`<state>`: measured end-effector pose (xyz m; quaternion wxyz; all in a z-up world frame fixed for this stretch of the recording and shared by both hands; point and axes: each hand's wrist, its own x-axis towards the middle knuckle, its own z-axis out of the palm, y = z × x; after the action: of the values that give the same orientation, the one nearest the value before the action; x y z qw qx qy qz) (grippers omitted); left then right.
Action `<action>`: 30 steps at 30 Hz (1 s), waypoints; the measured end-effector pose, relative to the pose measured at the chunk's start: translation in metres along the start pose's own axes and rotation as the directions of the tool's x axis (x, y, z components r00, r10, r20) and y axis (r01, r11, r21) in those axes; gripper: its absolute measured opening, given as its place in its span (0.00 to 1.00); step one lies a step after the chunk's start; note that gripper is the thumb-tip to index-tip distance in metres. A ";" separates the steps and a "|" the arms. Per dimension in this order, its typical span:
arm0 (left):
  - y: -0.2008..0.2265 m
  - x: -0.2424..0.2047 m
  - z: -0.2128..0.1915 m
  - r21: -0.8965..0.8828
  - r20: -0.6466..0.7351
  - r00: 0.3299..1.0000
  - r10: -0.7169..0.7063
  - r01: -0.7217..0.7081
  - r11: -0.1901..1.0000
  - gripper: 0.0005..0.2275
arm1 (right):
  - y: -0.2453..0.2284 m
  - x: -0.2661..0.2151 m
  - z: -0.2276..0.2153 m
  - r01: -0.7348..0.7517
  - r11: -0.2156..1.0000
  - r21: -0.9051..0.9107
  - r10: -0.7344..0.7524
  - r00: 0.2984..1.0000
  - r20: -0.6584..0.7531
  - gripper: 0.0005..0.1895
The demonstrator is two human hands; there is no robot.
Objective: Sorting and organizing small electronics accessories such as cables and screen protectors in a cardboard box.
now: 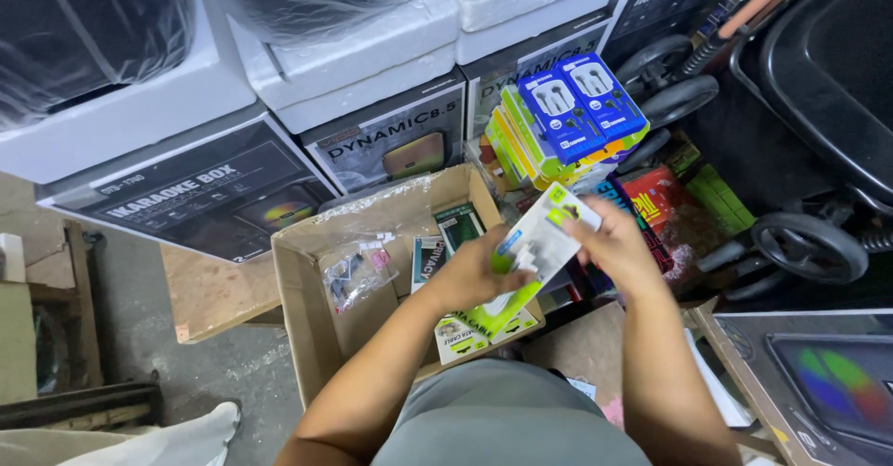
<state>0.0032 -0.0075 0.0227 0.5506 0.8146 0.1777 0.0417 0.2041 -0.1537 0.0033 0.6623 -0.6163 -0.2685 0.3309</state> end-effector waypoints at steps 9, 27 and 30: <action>-0.061 0.034 -0.004 -0.501 0.070 0.977 -0.203 0.210 0.840 0.29 | 0.065 0.028 -0.112 -0.055 0.906 0.420 0.169 0.956 -0.240 0.09; -0.104 0.091 0.041 -0.609 -0.093 0.916 -0.390 0.258 0.750 0.19 | 0.124 0.197 -0.129 -0.174 0.855 0.488 0.305 0.931 -0.203 0.14; -0.109 0.095 0.040 -0.611 -0.096 0.904 -0.417 0.277 0.741 0.18 | 0.146 0.206 -0.139 -0.212 0.890 0.404 0.356 0.876 -0.325 0.11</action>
<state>0.0757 0.0248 -0.1048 0.7475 0.5474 0.3671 0.0827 0.4259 -0.0812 -0.1663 0.7456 -0.5727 0.0284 0.3396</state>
